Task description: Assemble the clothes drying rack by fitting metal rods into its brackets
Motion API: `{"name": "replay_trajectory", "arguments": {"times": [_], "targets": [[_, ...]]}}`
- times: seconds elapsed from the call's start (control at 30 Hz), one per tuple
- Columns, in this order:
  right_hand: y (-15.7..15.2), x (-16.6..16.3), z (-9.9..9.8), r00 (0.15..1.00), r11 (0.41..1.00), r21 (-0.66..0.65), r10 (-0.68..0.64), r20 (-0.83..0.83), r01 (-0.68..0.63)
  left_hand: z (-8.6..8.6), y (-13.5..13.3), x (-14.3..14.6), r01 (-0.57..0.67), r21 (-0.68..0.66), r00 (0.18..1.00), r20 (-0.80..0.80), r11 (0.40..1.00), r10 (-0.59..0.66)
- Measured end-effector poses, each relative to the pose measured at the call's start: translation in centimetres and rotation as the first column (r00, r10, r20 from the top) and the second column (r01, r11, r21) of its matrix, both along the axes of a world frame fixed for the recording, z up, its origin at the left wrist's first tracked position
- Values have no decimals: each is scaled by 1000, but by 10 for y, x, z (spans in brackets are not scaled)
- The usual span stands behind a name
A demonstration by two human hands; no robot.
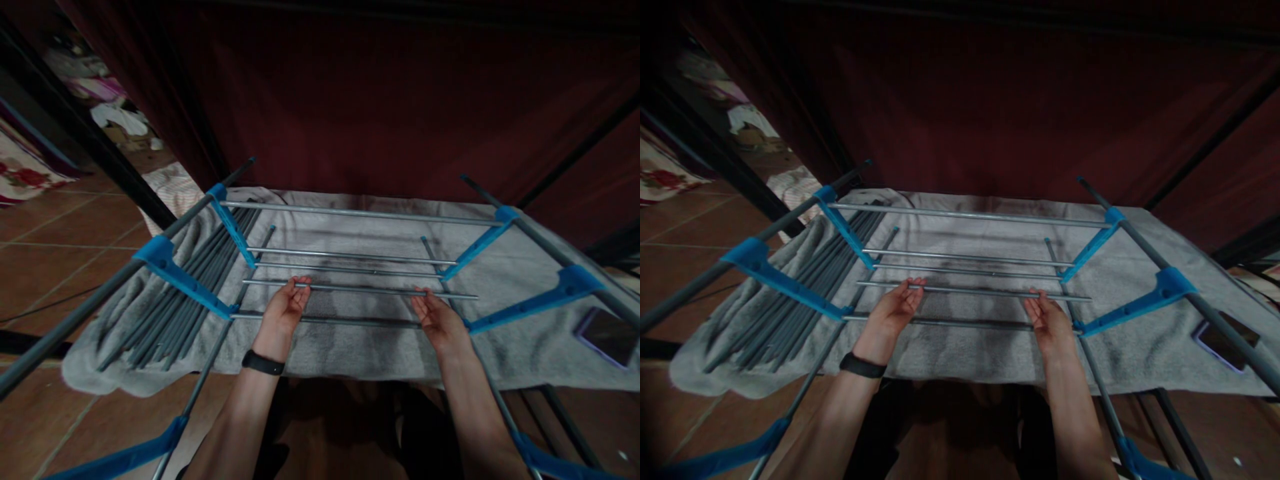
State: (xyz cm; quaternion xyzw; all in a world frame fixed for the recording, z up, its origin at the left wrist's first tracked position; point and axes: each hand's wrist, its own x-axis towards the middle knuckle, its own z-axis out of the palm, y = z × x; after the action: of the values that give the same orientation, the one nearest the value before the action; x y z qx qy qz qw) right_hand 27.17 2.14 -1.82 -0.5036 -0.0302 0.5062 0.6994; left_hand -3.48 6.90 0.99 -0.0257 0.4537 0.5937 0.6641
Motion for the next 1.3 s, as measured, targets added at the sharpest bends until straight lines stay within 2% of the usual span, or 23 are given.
{"name": "replay_trajectory", "arguments": {"times": [0.53,0.9,1.17,1.3], "targets": [[2,6,-7,1000,998,-65,-6,-21,4,-1,-1,2,31,-13,999,24,999,-31],[2,-1,6,998,995,-100,-26,-48,21,-4,0,0,62,-7,998,-10,998,-62],[2,0,7,998,993,-116,-16,-55,10,4,-2,1,65,-32,998,-18,997,-66],[1,1,6,999,993,-117,-10,-49,4,3,-1,0,68,-45,997,-22,997,-69]]}}
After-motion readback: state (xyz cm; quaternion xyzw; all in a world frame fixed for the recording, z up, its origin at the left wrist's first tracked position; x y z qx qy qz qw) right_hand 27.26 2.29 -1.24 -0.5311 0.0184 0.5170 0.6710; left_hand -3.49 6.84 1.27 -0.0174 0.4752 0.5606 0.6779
